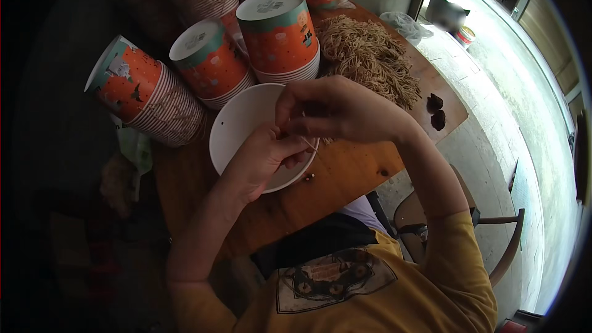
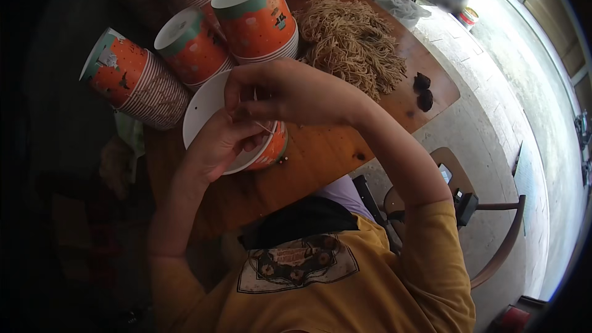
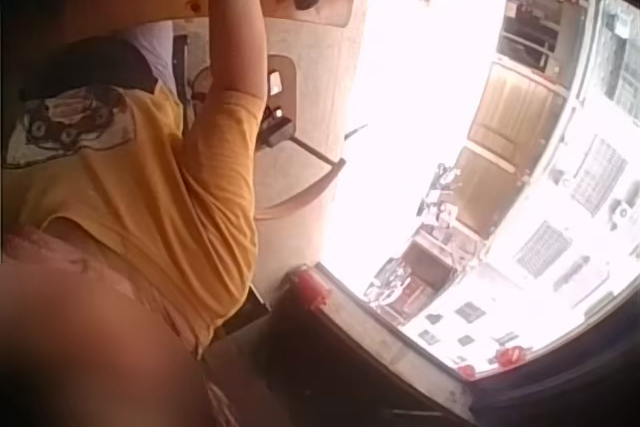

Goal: Manually attaching strings and beads to the rims of paper bowls for manufacturing assembly.

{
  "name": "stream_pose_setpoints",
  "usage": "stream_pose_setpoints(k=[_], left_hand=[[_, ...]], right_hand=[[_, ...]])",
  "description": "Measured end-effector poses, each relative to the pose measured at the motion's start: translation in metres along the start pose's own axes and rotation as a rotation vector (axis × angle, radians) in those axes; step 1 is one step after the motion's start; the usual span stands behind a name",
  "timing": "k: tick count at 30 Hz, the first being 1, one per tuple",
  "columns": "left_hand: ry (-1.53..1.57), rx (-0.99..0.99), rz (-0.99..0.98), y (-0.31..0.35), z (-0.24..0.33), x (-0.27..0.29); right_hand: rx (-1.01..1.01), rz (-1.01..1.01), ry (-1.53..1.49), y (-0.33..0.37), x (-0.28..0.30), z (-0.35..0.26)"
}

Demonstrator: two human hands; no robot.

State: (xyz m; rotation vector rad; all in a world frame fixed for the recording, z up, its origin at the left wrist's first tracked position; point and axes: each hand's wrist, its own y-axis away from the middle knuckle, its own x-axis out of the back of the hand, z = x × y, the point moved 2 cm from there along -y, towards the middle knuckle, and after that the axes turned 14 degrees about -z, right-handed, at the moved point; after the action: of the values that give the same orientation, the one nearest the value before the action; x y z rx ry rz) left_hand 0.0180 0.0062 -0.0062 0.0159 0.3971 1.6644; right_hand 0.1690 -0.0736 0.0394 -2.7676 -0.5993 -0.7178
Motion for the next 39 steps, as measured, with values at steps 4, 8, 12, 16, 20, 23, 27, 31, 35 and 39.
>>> stream_pose_setpoints(k=[4, 8, 12, 16, 20, 23, 27, 31, 35, 39], left_hand=[[0.033, -0.037, 0.021, 0.0, 0.001, -0.005], [0.023, -0.031, 0.0, -0.002, 0.005, -0.006], [-0.009, 0.0, 0.03, -0.006, 0.005, -0.008], [-0.02, -0.001, 0.004, -0.008, 0.005, -0.006], [-0.004, 0.007, -0.027, -0.01, 0.006, -0.007], [0.147, 0.04, -0.074, -0.011, 0.003, -0.002], [0.226, 0.07, -0.134, -0.012, 0.002, -0.001], [0.248, 0.14, -0.085, -0.008, 0.013, -0.006], [0.201, 0.154, -0.097, -0.007, 0.016, -0.003], [0.195, 0.136, -0.095, -0.007, 0.013, 0.001]], right_hand=[[-0.042, 0.12, 0.019, -0.002, 0.005, 0.027], [-0.085, 0.26, -0.003, 0.01, -0.002, 0.041], [0.024, 0.676, 0.599, 0.034, -0.018, 0.036], [-0.003, 0.669, 0.398, 0.048, -0.042, 0.026], [-0.013, 0.683, 0.424, 0.048, -0.051, 0.029], [-0.02, 0.712, 0.435, 0.046, -0.067, 0.025], [0.028, 0.763, 0.598, 0.039, -0.08, 0.02], [0.02, 0.817, 0.785, 0.039, -0.085, 0.018], [0.035, 0.75, 0.773, 0.042, -0.083, 0.018], [0.015, 0.776, 0.406, 0.05, -0.073, 0.029]])
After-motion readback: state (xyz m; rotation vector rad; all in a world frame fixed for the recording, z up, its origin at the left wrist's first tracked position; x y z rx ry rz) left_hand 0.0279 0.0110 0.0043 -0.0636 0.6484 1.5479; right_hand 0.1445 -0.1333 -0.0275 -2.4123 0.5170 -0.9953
